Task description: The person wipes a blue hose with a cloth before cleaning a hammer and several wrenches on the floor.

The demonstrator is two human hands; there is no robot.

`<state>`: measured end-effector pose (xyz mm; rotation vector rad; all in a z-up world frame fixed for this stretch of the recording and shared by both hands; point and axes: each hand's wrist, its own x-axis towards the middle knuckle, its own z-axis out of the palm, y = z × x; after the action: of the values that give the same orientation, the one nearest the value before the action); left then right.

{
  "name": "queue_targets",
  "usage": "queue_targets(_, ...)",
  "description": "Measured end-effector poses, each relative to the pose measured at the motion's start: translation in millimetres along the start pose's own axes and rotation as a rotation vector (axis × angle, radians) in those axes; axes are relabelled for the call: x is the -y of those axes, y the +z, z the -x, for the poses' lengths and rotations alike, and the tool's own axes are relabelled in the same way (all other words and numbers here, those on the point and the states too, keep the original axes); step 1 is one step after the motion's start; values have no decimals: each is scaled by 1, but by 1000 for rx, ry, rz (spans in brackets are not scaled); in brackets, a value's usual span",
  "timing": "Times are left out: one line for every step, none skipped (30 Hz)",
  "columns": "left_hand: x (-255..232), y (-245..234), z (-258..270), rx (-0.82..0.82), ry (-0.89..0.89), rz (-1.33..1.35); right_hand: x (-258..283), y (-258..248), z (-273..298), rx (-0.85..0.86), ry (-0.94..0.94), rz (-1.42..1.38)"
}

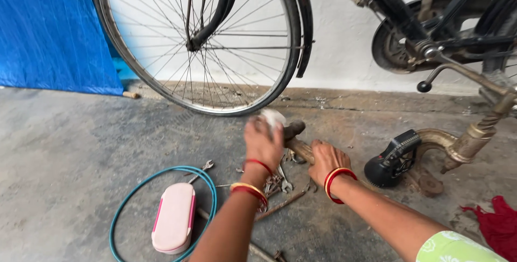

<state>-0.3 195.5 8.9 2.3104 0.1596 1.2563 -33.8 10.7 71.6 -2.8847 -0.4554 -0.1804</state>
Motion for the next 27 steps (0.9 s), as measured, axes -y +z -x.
queue_targets(-13, -9, 5, -6, 7, 2, 2, -5, 3, -9, 0, 0)
queue_targets(-26, -18, 10, 113, -85, -14, 4, -9, 5, -40, -50, 14)
queue_targets(-39, -26, 16, 234, -177, -27, 5, -13, 8, -70, -98, 30)
queue_targets(-48, -39, 6, 230, -171, -23, 7, -18, 7, -78, -96, 33)
queue_targets(-56, -51, -2, 291, -462, 12, 8, -23, 9, -93, -141, 55)
queue_targets(-64, -64, -10, 357, -752, 48, 9, -27, 10, -108, -186, 77)
queue_targets(-10, -25, -3, 355, -755, 47, 9, -31, 15, -107, -189, 78)
queue_targets(35, 12, -1, 385, -809, 221, 9, -36, 20, -122, -205, 84)
queue_targets(69, 51, -14, 403, -854, 394, 13, -42, 22, -145, -228, 86)
queue_targets(83, 10, -7, 390, -850, 392, 15, -38, 17, -153, -238, 83)
queue_targets(61, -7, -14, 358, -791, 326, 14, -33, 15, -113, -188, 70)
queue_targets(11, -15, -22, 326, -731, 260, 13, -28, 13, -72, -138, 56)
queue_targets(2, -37, -26, 294, -668, 195, 20, -31, 13, -76, -140, 56)
queue_targets(-21, -57, -24, 262, -606, 130, 25, -34, 12, -9, -70, 2)
queue_targets(-60, -74, -28, 233, -543, 66, 31, -36, 13, 60, 2, -52)
queue_targets(-59, -69, -23, 232, -540, 66, 31, -35, 13, 57, 3, -53)
queue_targets(-56, -64, -18, 104, -78, -302, 31, -35, 13, 53, 41, -129)
queue_targets(-54, -59, -13, -38, 390, -656, 32, -35, 12, 48, 80, -206)
queue_targets(-60, -70, -11, -40, 393, -653, 31, -39, 13, 44, 82, -206)
queue_targets(-65, -80, -9, -36, 481, -709, 29, -43, 14, 15, 69, -201)
queue_targets(-70, -91, -3, -24, 568, -762, 27, -45, 18, -8, 59, -195)
queue_targets(-69, -81, -3, -19, 570, -758, 23, -40, 19, -5, 65, -195)
queue_targets(-69, -71, -5, 261, 313, -754, 20, -35, 18, -20, 10, -145)
queue_targets(-68, -61, -7, 537, 53, -730, 17, -31, 18, -35, -45, -95)
queue_targets(-51, -46, -11, 536, 52, -727, 14, -31, 17, -36, -45, -92)
queue_targets(-34, -31, -16, 662, -93, -621, 10, -31, 17, -40, -93, -39)
queue_targets(-15, -17, -21, 785, -239, -514, 9, -31, 16, -43, -143, 9)
